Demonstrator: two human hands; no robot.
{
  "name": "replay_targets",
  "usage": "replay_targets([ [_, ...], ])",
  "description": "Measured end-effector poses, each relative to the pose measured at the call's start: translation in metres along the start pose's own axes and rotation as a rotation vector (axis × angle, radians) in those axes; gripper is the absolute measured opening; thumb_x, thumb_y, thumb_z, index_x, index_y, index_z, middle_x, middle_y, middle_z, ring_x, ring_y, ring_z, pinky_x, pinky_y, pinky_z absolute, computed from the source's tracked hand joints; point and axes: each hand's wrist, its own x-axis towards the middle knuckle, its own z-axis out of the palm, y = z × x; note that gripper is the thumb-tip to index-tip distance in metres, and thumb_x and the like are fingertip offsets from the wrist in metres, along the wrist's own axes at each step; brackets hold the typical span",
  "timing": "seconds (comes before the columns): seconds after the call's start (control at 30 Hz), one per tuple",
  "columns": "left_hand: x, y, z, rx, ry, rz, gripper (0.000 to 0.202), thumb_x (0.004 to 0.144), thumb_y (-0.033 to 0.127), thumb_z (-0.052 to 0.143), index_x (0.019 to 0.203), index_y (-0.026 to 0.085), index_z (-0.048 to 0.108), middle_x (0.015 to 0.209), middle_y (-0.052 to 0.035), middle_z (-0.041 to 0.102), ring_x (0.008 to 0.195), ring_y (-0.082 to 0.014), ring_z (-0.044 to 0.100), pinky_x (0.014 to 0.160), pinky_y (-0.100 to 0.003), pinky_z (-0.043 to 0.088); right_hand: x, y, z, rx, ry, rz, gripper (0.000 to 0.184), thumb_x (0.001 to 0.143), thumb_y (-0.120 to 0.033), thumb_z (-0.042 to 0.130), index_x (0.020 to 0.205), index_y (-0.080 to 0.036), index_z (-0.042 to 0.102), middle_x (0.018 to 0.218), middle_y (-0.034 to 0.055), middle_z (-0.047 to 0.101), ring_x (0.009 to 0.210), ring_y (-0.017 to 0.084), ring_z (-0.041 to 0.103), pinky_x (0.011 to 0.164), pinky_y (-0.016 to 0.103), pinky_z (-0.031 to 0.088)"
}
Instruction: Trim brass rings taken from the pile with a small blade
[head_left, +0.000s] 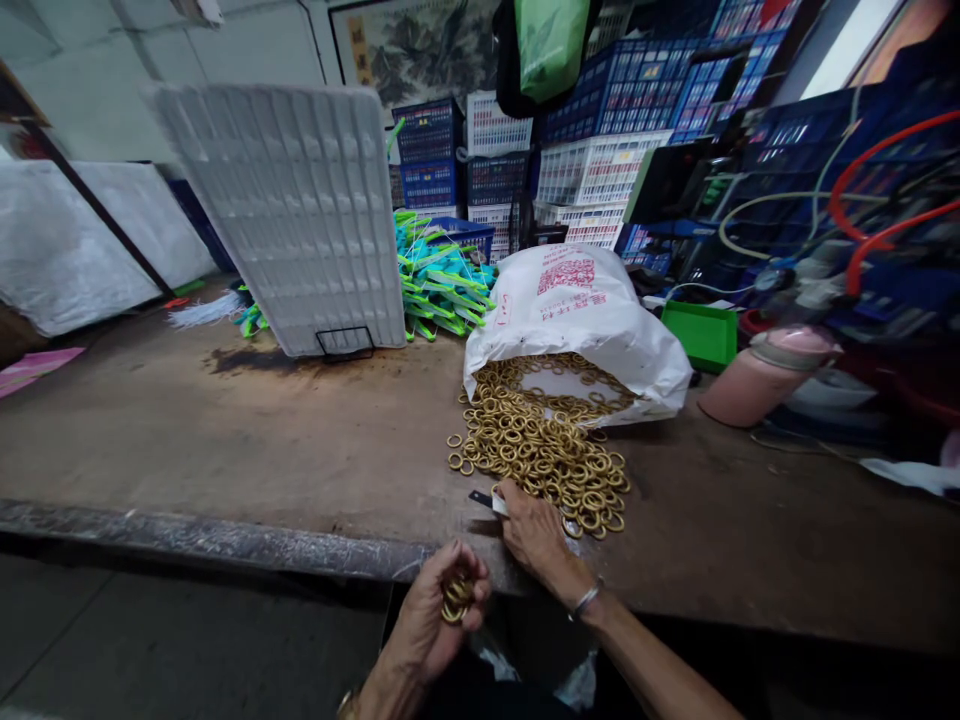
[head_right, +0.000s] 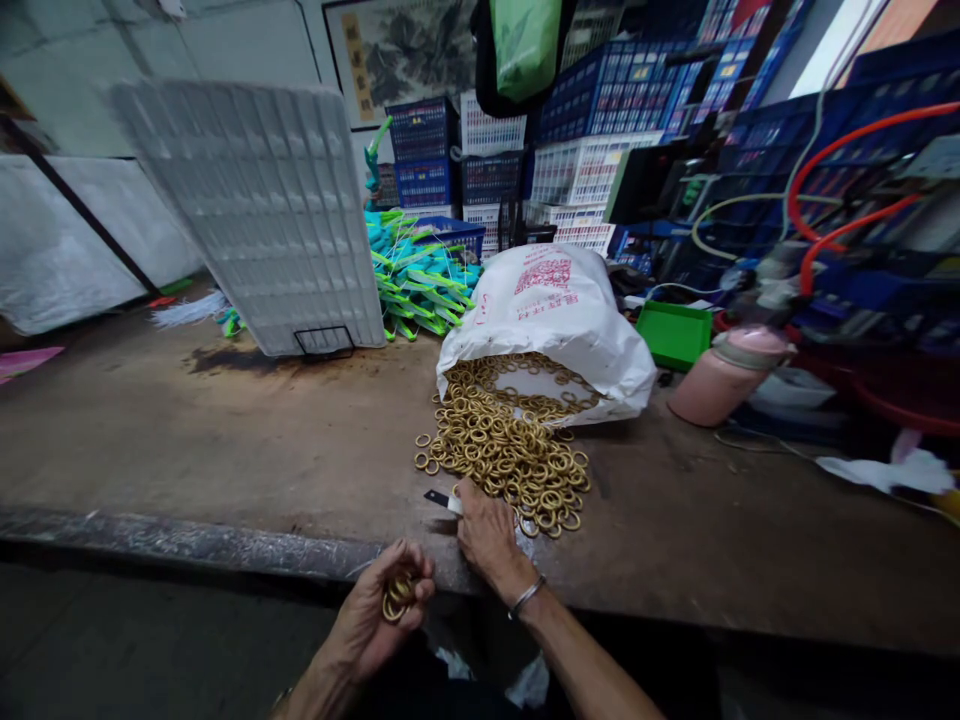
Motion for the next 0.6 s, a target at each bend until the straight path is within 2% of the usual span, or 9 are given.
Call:
replay_targets([
  [0.1, 0.006, -0.001, 0.000, 0.089, 0.037, 0.072, 0.026, 0.066, 0.034, 0.065, 0.065, 0.014, 0.049, 0.066, -0.0011, 0.054, 0.051, -0.0068, 0.049, 0.037, -0.014, 0.024, -0.006, 0.004, -0.005, 0.309, -0.015, -0.025, 0.011, 0.077, -0.016, 0.038, 0.076, -0.017, 0.048, 0.065, 0.0002, 0.054, 0.060, 0.012, 0.048, 0.055, 0.022, 0.028],
  [0.2, 0.011, -0.003, 0.003, 0.280, 0.074, 0.202, 0.026, 0.067, 0.037, 0.064, 0.076, 0.016, 0.050, 0.062, 0.0021, 0.052, 0.045, -0.0053, 0.043, 0.036, -0.014, 0.024, -0.017, 0.005, -0.008, 0.700, -0.117, -0.034, 0.020, 0.081, -0.033, 0.037, 0.071, -0.018, 0.046, 0.061, -0.0033, 0.045, 0.055, 0.010, 0.041, 0.052, 0.021, 0.030],
  [0.27, 0.013, -0.004, 0.005, 0.411, 0.110, 0.264, 0.032, 0.068, 0.041, 0.062, 0.088, 0.017, 0.051, 0.059, 0.0041, 0.050, 0.042, -0.0047, 0.040, 0.035, -0.014, 0.024, -0.025, 0.005, -0.008, 0.916, -0.221, 0.000, 0.021, 0.078, -0.038, 0.040, 0.073, -0.018, 0.046, 0.057, -0.0059, 0.040, 0.050, 0.008, 0.035, 0.047, 0.019, 0.028],
  [0.33, 0.014, -0.005, 0.007, 0.519, 0.127, 0.275, 0.036, 0.068, 0.044, 0.060, 0.090, 0.017, 0.051, 0.057, 0.0050, 0.049, 0.040, -0.0043, 0.037, 0.035, -0.014, 0.023, -0.030, 0.005, -0.006, 1.074, -0.304, 0.033, 0.022, 0.077, -0.040, 0.043, 0.074, -0.018, 0.045, 0.055, -0.0073, 0.036, 0.047, 0.007, 0.031, 0.045, 0.018, 0.026],
  [0.43, 0.012, -0.004, 0.011, 0.611, 0.127, 0.260, 0.032, 0.068, 0.046, 0.058, 0.077, 0.015, 0.051, 0.052, 0.0063, 0.045, 0.038, -0.0032, 0.033, 0.034, -0.014, 0.021, -0.034, 0.004, -0.003, 1.170, -0.332, 0.064, 0.024, 0.076, -0.041, 0.045, 0.072, -0.018, 0.044, 0.052, -0.0079, 0.036, 0.046, 0.006, 0.030, 0.044, 0.018, 0.026],
  [0.6, 0.005, -0.002, 0.020, 0.671, 0.151, 0.318, 0.031, 0.064, 0.044, 0.063, 0.066, 0.015, 0.051, 0.044, 0.0078, 0.040, 0.038, -0.0035, 0.031, 0.037, -0.015, 0.023, -0.033, -0.003, -0.005, 1.088, -0.265, 0.102, 0.029, 0.077, -0.044, 0.043, 0.066, -0.018, 0.043, 0.050, -0.0074, 0.037, 0.045, 0.005, 0.030, 0.043, 0.017, 0.025],
])
